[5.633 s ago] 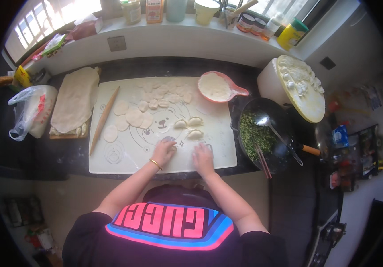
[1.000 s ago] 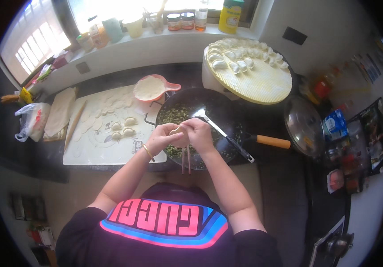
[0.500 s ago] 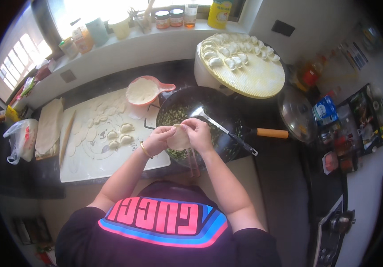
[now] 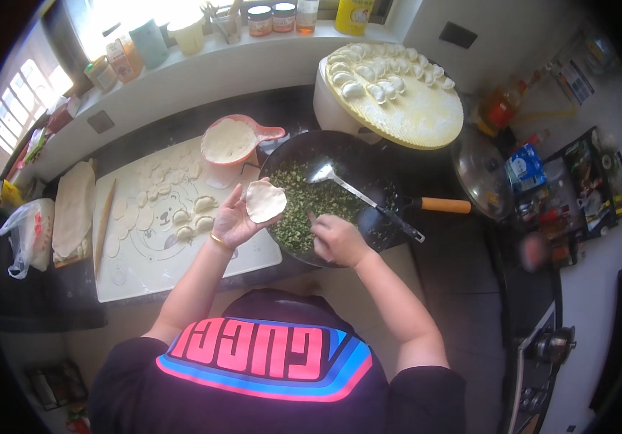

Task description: The person is making dumplings by hand in a kitchen. They repeatedly pick up a round dough wrapper, use chopsticks to scoop a green vegetable filling from a wok, place it in the center of the wrapper, and fold the dough to seal it. The finished dumplings are placed on a white cutting board.

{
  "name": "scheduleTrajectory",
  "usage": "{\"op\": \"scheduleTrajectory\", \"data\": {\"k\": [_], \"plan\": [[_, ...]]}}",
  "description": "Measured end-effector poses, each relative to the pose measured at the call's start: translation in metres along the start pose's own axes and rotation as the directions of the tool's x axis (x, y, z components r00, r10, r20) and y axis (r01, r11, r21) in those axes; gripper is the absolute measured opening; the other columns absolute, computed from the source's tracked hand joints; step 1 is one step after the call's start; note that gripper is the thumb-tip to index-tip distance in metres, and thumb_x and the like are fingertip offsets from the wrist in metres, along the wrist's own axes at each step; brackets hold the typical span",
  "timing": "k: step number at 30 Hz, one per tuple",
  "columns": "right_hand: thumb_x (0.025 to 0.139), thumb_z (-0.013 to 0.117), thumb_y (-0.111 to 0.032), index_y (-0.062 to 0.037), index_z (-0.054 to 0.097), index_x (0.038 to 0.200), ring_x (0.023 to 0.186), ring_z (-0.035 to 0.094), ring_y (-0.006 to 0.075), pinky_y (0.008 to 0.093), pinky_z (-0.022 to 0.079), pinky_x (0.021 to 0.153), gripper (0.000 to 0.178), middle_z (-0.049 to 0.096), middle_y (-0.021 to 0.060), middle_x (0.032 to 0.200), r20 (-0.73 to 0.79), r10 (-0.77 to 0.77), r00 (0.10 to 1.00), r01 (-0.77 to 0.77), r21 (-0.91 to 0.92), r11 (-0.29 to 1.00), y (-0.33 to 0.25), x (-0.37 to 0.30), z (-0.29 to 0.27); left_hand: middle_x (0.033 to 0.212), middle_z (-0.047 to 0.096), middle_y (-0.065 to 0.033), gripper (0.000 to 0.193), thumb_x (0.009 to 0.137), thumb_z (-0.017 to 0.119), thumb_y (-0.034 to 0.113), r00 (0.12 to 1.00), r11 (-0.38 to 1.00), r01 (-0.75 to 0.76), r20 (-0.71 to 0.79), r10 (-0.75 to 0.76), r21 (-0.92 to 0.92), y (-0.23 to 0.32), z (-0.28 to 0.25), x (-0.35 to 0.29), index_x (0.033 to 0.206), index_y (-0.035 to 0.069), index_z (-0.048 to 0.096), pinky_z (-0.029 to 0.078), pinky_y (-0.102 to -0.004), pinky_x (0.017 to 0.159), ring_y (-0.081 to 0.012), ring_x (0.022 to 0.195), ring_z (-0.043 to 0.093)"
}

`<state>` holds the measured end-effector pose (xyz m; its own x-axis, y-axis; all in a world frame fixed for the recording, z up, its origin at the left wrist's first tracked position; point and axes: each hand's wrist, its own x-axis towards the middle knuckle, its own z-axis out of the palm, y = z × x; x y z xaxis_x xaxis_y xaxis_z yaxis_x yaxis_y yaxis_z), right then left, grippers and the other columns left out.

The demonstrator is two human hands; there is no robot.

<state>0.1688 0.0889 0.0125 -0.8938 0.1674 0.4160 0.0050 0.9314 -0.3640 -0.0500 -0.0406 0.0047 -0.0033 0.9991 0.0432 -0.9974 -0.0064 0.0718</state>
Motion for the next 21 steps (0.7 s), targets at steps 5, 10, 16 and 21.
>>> {"op": "scheduleTrajectory", "data": {"k": [5,10,16,21], "plan": [[0.082,0.056,-0.007,-0.0003,0.06,0.082,0.068,0.062,0.0132,0.0243,0.049,0.061,0.008,0.062,0.0071,0.076,-0.274,0.635,0.722,-0.438,0.53,0.726,0.021,-0.02,-0.007,0.136,0.033,-0.022,0.066,0.091,0.033,0.048,0.998,1.0,0.004,-0.06,-0.004,0.012,0.001,-0.006,-0.006,0.132,-0.003,0.028,0.026,-0.0523,0.103,-0.0363,0.124,0.035],[0.083,0.062,-0.01,0.0026,0.062,0.085,0.065,0.062,0.0107,0.0204,0.05,0.059,0.013,0.065,0.0061,0.075,-0.33,0.764,0.554,-0.407,0.693,0.595,0.045,-0.028,-0.016,0.135,0.033,-0.0234,0.07,0.09,0.03,0.052,0.994,0.99,-0.041,-0.092,0.053,0.132,0.003,-0.01,-0.012,0.131,-0.005,0.028,0.027,-0.0464,0.104,-0.0354,0.123,0.036],[0.081,0.065,-0.012,0.0016,0.066,0.091,0.067,0.062,0.01,0.0224,0.052,0.055,0.017,0.066,0.0076,0.082,-0.151,0.769,0.622,-0.41,0.773,0.483,0.038,-0.013,0.017,0.134,0.033,-0.0255,0.071,0.09,0.03,0.053,0.978,0.973,-0.139,-0.127,0.164,0.184,0.004,-0.019,-0.013,0.13,-0.005,0.029,0.027,-0.0455,0.104,-0.0356,0.123,0.035],[0.084,0.06,-0.013,0.0017,0.065,0.093,0.076,0.064,0.0151,0.0246,0.054,0.058,0.018,0.066,0.009,0.086,-0.017,0.762,0.647,-0.454,0.795,0.403,0.02,-0.018,-0.003,0.134,0.034,-0.0251,0.07,0.089,0.032,0.054,0.97,0.967,-0.185,-0.127,0.209,0.173,0.009,-0.034,-0.014,0.13,-0.004,0.031,0.027,-0.0472,0.104,-0.0364,0.123,0.035]]}}
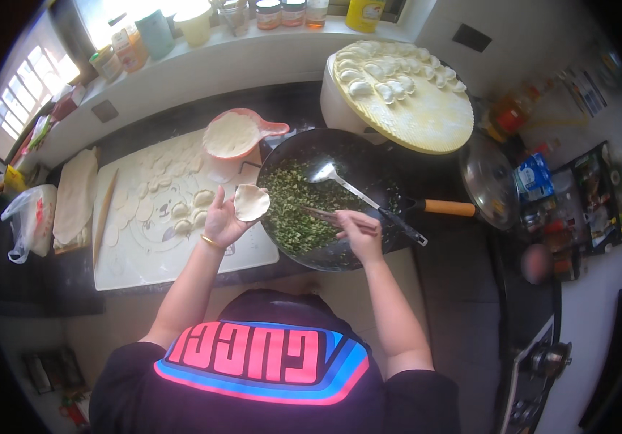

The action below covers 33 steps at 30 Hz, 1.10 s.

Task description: The person is making dumplings by hand in a kitchen. They repeatedly pick up a round dough wrapper, use chopsticks to scoop a green vegetable filling from a wok, place it in the center of the wrapper, and fold the dough to seal it. The finished dumplings are placed on a white cutting board.

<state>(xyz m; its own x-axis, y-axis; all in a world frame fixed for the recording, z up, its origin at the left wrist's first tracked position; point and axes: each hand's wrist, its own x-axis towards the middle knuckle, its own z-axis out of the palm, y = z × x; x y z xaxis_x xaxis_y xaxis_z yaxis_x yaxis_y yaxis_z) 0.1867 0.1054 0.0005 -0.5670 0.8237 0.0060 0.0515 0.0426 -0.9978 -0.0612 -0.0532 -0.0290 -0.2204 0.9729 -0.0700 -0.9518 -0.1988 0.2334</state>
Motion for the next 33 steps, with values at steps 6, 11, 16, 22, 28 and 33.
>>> {"op": "scheduleTrajectory", "data": {"k": [6,11,16,22,28,33], "plan": [[0.085,0.059,-0.012,0.0027,0.063,0.091,0.079,0.065,0.02,0.0275,0.055,0.061,0.016,0.064,0.013,0.089,-0.16,0.118,0.98,-0.096,0.138,0.986,-0.001,0.006,-0.039,0.131,0.038,-0.0238,0.07,0.09,0.027,0.055,1.0,0.999,0.02,0.009,-0.02,0.034,-0.003,0.003,-0.005,0.128,-0.002,0.034,0.029,-0.0483,0.102,-0.0363,0.122,0.038],[0.08,0.066,-0.013,0.0003,0.064,0.088,0.065,0.066,0.0185,0.0215,0.047,0.045,0.016,0.066,0.0118,0.077,-0.094,0.149,0.984,-0.135,0.145,0.98,0.023,0.011,-0.021,0.132,0.037,-0.0242,0.071,0.089,0.031,0.056,1.0,1.0,0.008,0.013,-0.008,0.012,-0.004,0.0,-0.005,0.128,-0.003,0.034,0.029,-0.0479,0.103,-0.0364,0.122,0.037],[0.081,0.065,-0.014,-0.0015,0.06,0.088,0.066,0.066,0.0199,0.0177,0.043,0.041,0.016,0.066,0.0119,0.08,-0.11,0.38,0.918,-0.315,0.379,0.87,0.046,0.018,-0.005,0.132,0.036,-0.0245,0.07,0.089,0.032,0.055,0.999,1.0,0.012,0.032,-0.011,-0.029,-0.004,-0.002,-0.005,0.128,-0.003,0.035,0.028,-0.047,0.104,-0.0366,0.123,0.036],[0.083,0.062,-0.017,0.0008,0.059,0.087,0.069,0.065,0.0254,0.0153,0.047,0.04,0.018,0.063,0.0138,0.082,-0.073,0.521,0.85,-0.409,0.532,0.742,0.053,0.023,0.0,0.132,0.036,-0.0246,0.069,0.09,0.029,0.054,0.999,0.992,-0.032,0.016,0.034,-0.119,-0.004,0.005,-0.006,0.128,-0.004,0.035,0.026,-0.0465,0.105,-0.0367,0.123,0.035],[0.083,0.062,-0.018,0.0012,0.059,0.087,0.07,0.065,0.0266,0.0149,0.048,0.041,0.02,0.063,0.0145,0.085,-0.047,0.589,0.807,-0.443,0.612,0.655,0.056,0.022,-0.002,0.132,0.036,-0.0249,0.069,0.091,0.024,0.053,0.997,0.99,-0.081,-0.017,0.079,-0.116,0.001,0.01,-0.006,0.128,-0.005,0.034,0.026,-0.0477,0.105,-0.0365,0.124,0.034],[0.083,0.062,-0.015,0.0015,0.058,0.087,0.069,0.066,0.0264,0.0154,0.046,0.041,0.018,0.064,0.0135,0.081,-0.052,0.564,0.824,-0.399,0.652,0.644,0.042,0.017,-0.011,0.128,0.042,-0.0228,0.069,0.091,0.019,0.056,0.981,0.996,-0.092,-0.171,0.087,-0.021,0.002,0.017,-0.003,0.122,-0.002,0.041,0.031,-0.0488,0.101,-0.0355,0.12,0.04]]}}
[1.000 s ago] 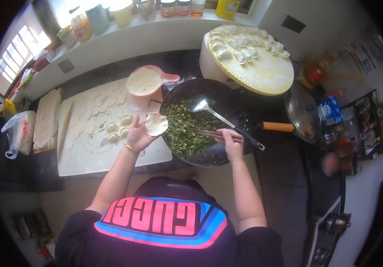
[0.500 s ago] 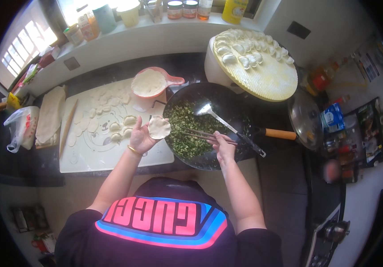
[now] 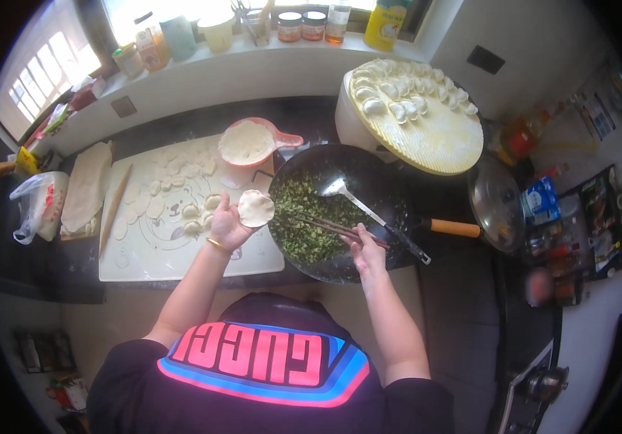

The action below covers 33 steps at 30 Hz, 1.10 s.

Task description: The person is making dumplings by hand in a kitchen. They repeatedly pick up a round dough wrapper, use chopsticks to scoop a green vegetable filling from a wok, place it in the center of the wrapper, and fold the dough to seal it. The finished dumplings are placed on a white cutting board.

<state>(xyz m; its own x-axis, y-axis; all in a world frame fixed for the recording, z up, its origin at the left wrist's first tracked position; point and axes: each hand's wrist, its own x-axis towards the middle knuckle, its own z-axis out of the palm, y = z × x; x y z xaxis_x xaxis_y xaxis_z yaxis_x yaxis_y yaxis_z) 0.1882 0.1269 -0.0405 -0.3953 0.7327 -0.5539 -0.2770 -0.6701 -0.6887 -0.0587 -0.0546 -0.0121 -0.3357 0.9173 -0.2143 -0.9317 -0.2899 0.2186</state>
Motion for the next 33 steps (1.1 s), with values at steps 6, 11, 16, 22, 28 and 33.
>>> {"op": "scheduleTrajectory", "data": {"k": [6,11,16,22,28,33], "plan": [[0.083,0.062,-0.012,-0.0002,0.06,0.089,0.072,0.066,0.0203,0.0188,0.047,0.046,0.013,0.064,0.0096,0.082,0.089,-0.227,0.97,0.234,-0.071,0.97,-0.038,-0.034,0.007,0.122,0.046,-0.02,0.069,0.09,0.019,0.057,0.984,0.988,0.143,-0.12,-0.135,0.06,-0.026,0.009,0.019,0.125,0.0,0.036,0.033,-0.0508,0.098,-0.0348,0.114,0.044],[0.08,0.064,-0.006,-0.0004,0.065,0.087,0.07,0.064,0.0171,0.0217,0.049,0.055,0.008,0.065,0.0084,0.087,0.503,-0.539,0.675,0.732,-0.368,0.573,-0.043,-0.091,0.035,0.128,0.041,-0.0198,0.07,0.09,0.017,0.056,0.973,0.979,0.206,-0.109,-0.204,0.007,-0.044,0.034,0.029,0.129,-0.001,0.032,0.026,-0.0555,0.101,-0.0367,0.121,0.037],[0.081,0.061,-0.003,0.0007,0.064,0.085,0.076,0.062,0.012,0.0207,0.048,0.053,0.006,0.065,0.0091,0.086,0.67,-0.603,0.432,0.902,-0.31,0.301,-0.054,-0.113,0.044,0.126,0.043,-0.0202,0.07,0.09,0.019,0.057,0.974,0.977,0.214,-0.079,-0.214,-0.012,-0.044,0.03,0.034,0.125,0.0,0.035,0.028,-0.0572,0.099,-0.0375,0.118,0.04],[0.082,0.062,-0.012,0.0018,0.062,0.08,0.055,0.061,0.0139,0.0184,0.041,0.038,0.014,0.064,0.0116,0.074,0.221,-0.577,0.786,0.593,-0.534,0.603,-0.062,-0.075,-0.004,0.127,0.042,-0.0207,0.069,0.089,0.024,0.057,0.985,0.983,0.15,-0.102,-0.139,0.106,-0.03,0.006,0.029,0.127,0.001,0.035,0.028,-0.055,0.1,-0.0361,0.119,0.04],[0.082,0.064,-0.014,0.0014,0.061,0.085,0.058,0.063,0.0165,0.0209,0.046,0.04,0.016,0.064,0.0114,0.076,0.066,-0.459,0.886,0.44,-0.43,0.788,-0.006,-0.043,-0.014,0.127,0.043,-0.021,0.068,0.09,0.024,0.057,0.983,0.982,0.173,0.044,-0.177,0.082,-0.023,-0.01,0.022,0.127,0.001,0.034,0.031,-0.0524,0.099,-0.0358,0.118,0.041],[0.083,0.062,-0.018,0.0005,0.059,0.089,0.061,0.064,0.0183,0.0202,0.049,0.044,0.02,0.064,0.0099,0.079,-0.08,-0.267,0.96,0.244,-0.221,0.944,0.017,-0.027,0.008,0.126,0.043,-0.0217,0.067,0.09,0.024,0.055,0.982,0.986,0.15,0.104,-0.157,0.072,-0.023,-0.008,0.019,0.127,0.0,0.036,0.031,-0.0518,0.099,-0.036,0.118,0.042]]}}
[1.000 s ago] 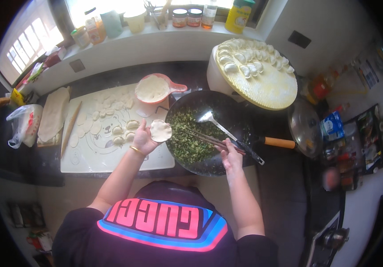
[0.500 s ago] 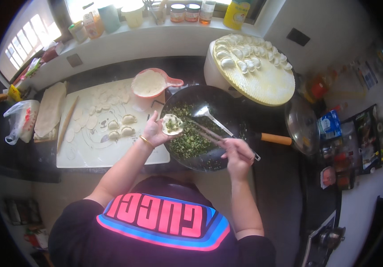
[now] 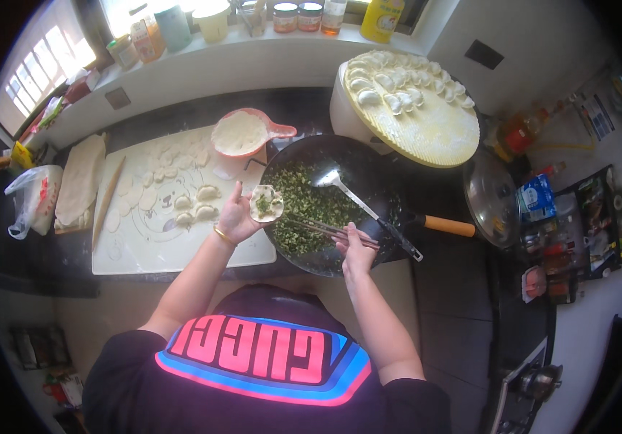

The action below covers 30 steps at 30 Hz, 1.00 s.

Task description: The person is making dumplings by hand in a kitchen. They repeatedly pick up a round dough wrapper, use chopsticks to scoop a green vegetable filling from a wok, place it in the center of the wrapper, and fold the dough to seal it. The finished dumplings are placed on a white cutting board.

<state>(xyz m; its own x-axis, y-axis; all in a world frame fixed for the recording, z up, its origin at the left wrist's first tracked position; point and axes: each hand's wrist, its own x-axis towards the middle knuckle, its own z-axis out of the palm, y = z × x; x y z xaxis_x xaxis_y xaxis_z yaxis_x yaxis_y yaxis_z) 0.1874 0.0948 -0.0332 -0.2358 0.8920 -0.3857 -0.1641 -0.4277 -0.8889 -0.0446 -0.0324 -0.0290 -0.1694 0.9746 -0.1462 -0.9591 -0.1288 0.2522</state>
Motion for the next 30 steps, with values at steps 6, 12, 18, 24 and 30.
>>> {"op": "scheduleTrajectory", "data": {"k": [6,12,18,24,30], "plan": [[0.085,0.061,-0.017,-0.0002,0.056,0.093,0.067,0.064,0.0198,0.0194,0.049,0.046,0.019,0.062,0.0088,0.085,0.017,0.098,0.995,-0.099,0.12,0.988,0.006,0.008,0.014,0.126,0.043,-0.0222,0.067,0.09,0.027,0.055,0.994,0.994,-0.107,-0.014,0.107,-0.02,0.017,0.004,-0.007,0.126,0.0,0.035,0.03,-0.0516,0.1,-0.0363,0.118,0.042],[0.085,0.06,-0.02,0.0002,0.056,0.089,0.068,0.065,0.0221,0.017,0.05,0.045,0.021,0.062,0.0108,0.081,-0.01,0.172,0.985,-0.166,0.198,0.966,0.016,0.017,0.012,0.125,0.043,-0.0236,0.065,0.091,0.026,0.053,0.99,0.99,-0.132,0.032,0.134,-0.048,0.024,0.002,-0.015,0.124,-0.002,0.038,0.03,-0.0515,0.101,-0.037,0.117,0.041],[0.084,0.06,-0.022,0.0005,0.055,0.09,0.067,0.065,0.0226,0.0169,0.05,0.046,0.024,0.062,0.012,0.081,0.026,0.217,0.976,-0.216,0.26,0.941,0.012,0.024,0.003,0.123,0.044,-0.0237,0.064,0.091,0.025,0.053,0.994,0.994,-0.104,-0.021,0.104,-0.024,0.023,0.002,-0.016,0.124,-0.001,0.038,0.031,-0.0514,0.1,-0.0371,0.117,0.042],[0.086,0.059,-0.02,-0.0017,0.058,0.088,0.067,0.064,0.0189,0.0174,0.049,0.046,0.019,0.063,0.0091,0.083,0.084,0.049,0.995,-0.068,0.24,0.968,-0.03,0.009,-0.001,0.124,0.044,-0.0215,0.063,0.092,0.025,0.051,0.986,0.998,-0.054,-0.154,0.06,0.045,0.013,0.012,-0.004,0.124,-0.001,0.037,0.032,-0.0515,0.099,-0.0361,0.117,0.042],[0.085,0.06,-0.011,-0.0006,0.062,0.088,0.067,0.063,0.0148,0.0208,0.049,0.052,0.011,0.063,0.0068,0.085,0.239,-0.443,0.864,0.449,0.029,0.893,-0.056,-0.038,0.017,0.124,0.044,-0.0195,0.063,0.092,0.023,0.051,0.987,1.0,0.026,-0.156,-0.025,0.0,-0.002,0.036,0.012,0.125,-0.002,0.034,0.031,-0.0522,0.1,-0.035,0.117,0.042]]}}
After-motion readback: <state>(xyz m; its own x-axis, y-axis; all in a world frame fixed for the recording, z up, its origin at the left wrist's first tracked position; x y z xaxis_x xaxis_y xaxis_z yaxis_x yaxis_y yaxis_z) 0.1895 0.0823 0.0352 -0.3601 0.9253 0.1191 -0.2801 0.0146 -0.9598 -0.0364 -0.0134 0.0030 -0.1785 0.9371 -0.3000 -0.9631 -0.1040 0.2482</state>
